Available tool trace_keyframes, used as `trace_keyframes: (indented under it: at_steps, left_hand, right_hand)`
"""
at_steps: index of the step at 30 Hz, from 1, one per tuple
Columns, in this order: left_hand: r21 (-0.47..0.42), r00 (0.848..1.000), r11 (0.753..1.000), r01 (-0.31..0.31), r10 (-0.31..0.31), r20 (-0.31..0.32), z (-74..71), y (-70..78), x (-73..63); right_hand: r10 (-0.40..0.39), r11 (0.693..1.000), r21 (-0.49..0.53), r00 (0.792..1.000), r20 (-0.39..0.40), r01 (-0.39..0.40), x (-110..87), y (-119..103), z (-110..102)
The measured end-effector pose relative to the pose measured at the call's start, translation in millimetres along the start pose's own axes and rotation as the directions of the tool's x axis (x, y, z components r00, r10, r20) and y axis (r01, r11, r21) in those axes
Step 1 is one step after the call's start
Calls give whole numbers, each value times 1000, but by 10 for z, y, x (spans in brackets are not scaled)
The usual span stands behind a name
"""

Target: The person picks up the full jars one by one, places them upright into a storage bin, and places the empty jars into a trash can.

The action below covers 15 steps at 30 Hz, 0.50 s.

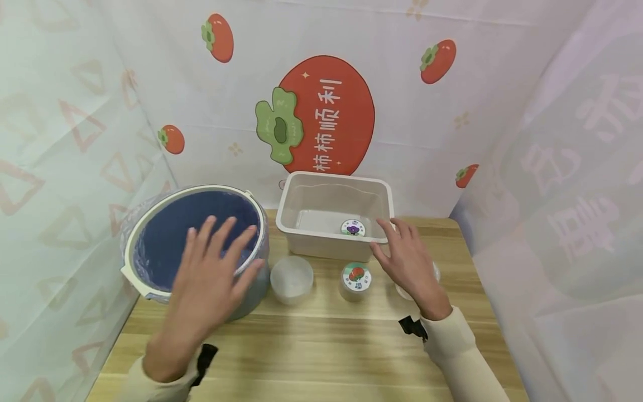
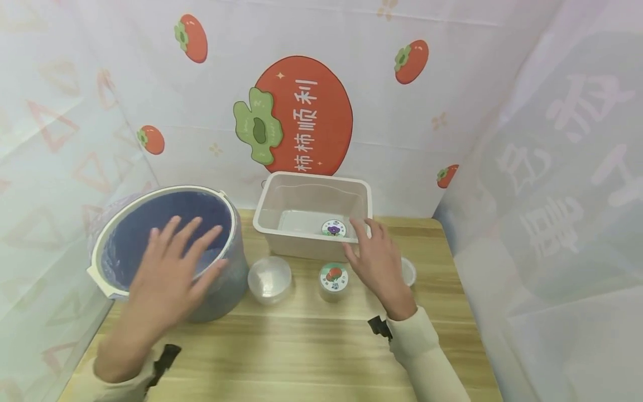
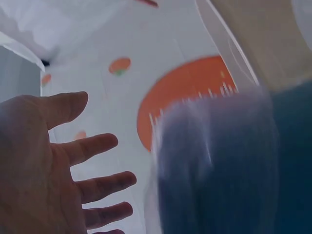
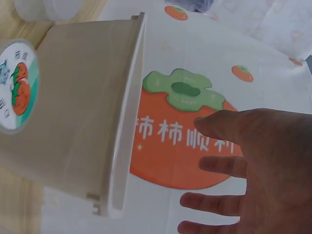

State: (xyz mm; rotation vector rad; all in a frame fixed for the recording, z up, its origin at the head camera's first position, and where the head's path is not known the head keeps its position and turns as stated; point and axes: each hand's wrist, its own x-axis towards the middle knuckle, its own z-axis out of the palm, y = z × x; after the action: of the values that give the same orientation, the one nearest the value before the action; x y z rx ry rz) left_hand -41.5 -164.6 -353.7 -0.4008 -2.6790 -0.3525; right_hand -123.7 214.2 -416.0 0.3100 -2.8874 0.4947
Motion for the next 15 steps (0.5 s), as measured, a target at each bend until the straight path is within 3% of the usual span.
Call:
trace_keyframes:
  at_steps: [5,9,11,15]
  left_hand:
    - [13,993,999,41,-40,-109,-187,-422,-203]
    - [38,984,999,32,-24,-176,-282,-672,-314]
    - [34,986,998,48,-42,-163,-328,-778,-364]
    - [-17,992,992,122,-123,-43,-406,-1034,-438]
  right_hand:
    - [10,1000,-6,1000,-27,-10,-70,170,43]
    - [43,999,4,998,-55,-42,-165,335,67]
    - [61,998,8,996,-61,-61,-206,401,70]
    - [91,996,22,995,-42,-90,-252,496,82]
